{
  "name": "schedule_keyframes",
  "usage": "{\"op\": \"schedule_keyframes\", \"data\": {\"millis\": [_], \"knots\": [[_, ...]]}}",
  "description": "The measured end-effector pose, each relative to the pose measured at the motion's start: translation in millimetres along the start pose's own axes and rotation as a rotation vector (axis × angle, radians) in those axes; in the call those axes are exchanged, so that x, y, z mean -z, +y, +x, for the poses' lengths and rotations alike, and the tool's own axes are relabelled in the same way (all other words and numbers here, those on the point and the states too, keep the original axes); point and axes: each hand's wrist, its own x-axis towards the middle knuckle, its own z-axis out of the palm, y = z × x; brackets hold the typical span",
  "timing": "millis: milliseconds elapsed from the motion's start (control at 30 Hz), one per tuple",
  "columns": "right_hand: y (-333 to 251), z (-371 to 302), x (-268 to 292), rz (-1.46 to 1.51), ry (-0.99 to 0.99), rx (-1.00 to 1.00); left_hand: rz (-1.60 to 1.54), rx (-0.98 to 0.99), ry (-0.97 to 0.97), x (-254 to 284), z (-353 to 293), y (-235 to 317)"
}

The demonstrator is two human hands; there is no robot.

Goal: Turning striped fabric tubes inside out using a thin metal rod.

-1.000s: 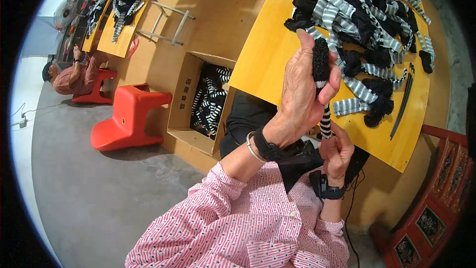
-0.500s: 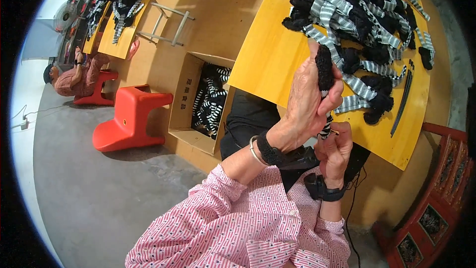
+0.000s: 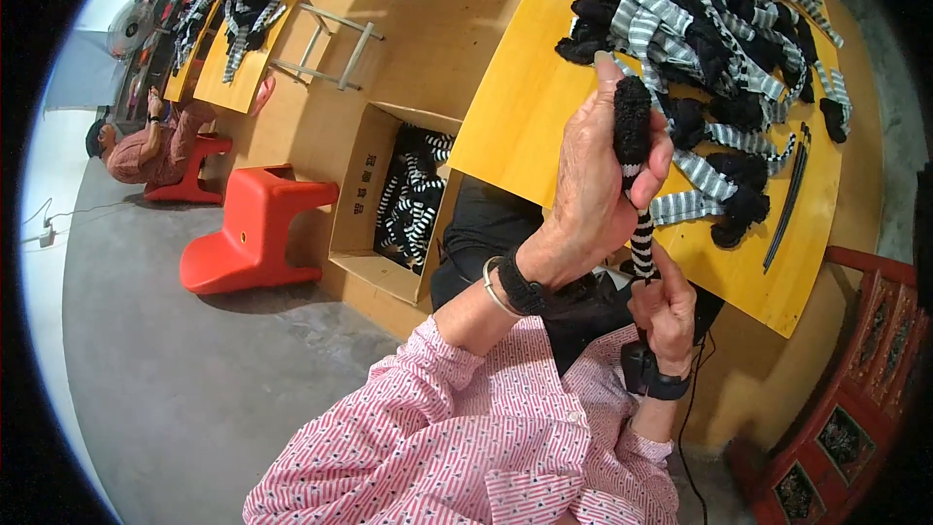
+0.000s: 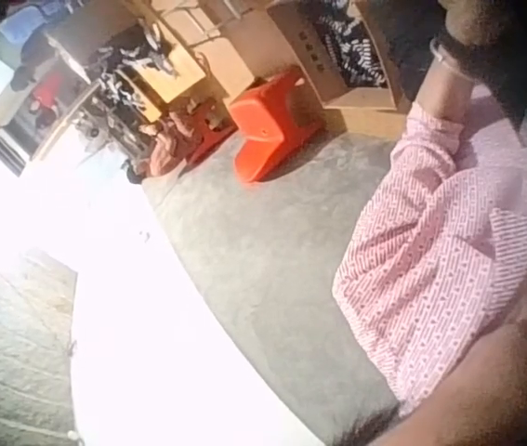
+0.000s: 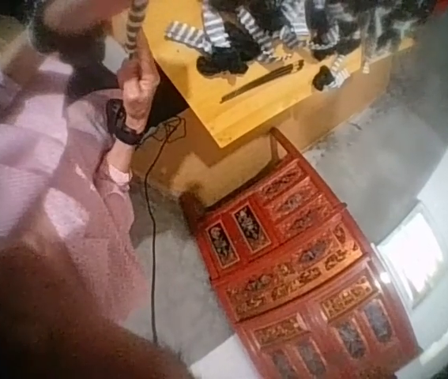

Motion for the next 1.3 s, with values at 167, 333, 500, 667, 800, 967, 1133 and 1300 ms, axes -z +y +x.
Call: {"op": "schedule_keyframes", "data": {"millis": [167, 333, 500, 667, 800, 967, 1133, 1300], "knots": [[-3.9, 10.4, 11.4, 0.125, -0.076, -0.026, -0.054, 0.168, -0.047, 0.9, 2.9, 4.6], [1.2, 13.2, 10.0, 0.228, -0.065, -0.078, -0.067, 0.287, -0.149, 1.9, 0.8, 10.2], [6.6, 11.1, 10.0, 0.324, -0.094, -0.079, -0.142, 0.326, -0.221, 5.2, -0.4, 5.6], [2.6, 12.0, -0.8, 0.376, -0.002, -0.099, -0.172, 0.308, -0.295, 7.0, -3.0, -2.2], [0.8, 10.9, -1.4, 0.312, 0.031, -0.103, -0.168, 0.335, -0.276, 7.0, -3.5, -4.5], [0.7, 10.5, -6.2, 0.321, 0.053, -0.073, -0.144, 0.336, -0.231, 6.3, -4.9, -8.0], [-1.4, 13.9, -22.4, 0.325, 0.128, -0.021, -0.211, 0.31, -0.273, 11.1, -3.3, -16.9], [-5.0, 13.0, -24.7, 0.18, 0.178, 0.014, -0.228, 0.245, -0.215, 14.3, -2.9, -15.9]]}}
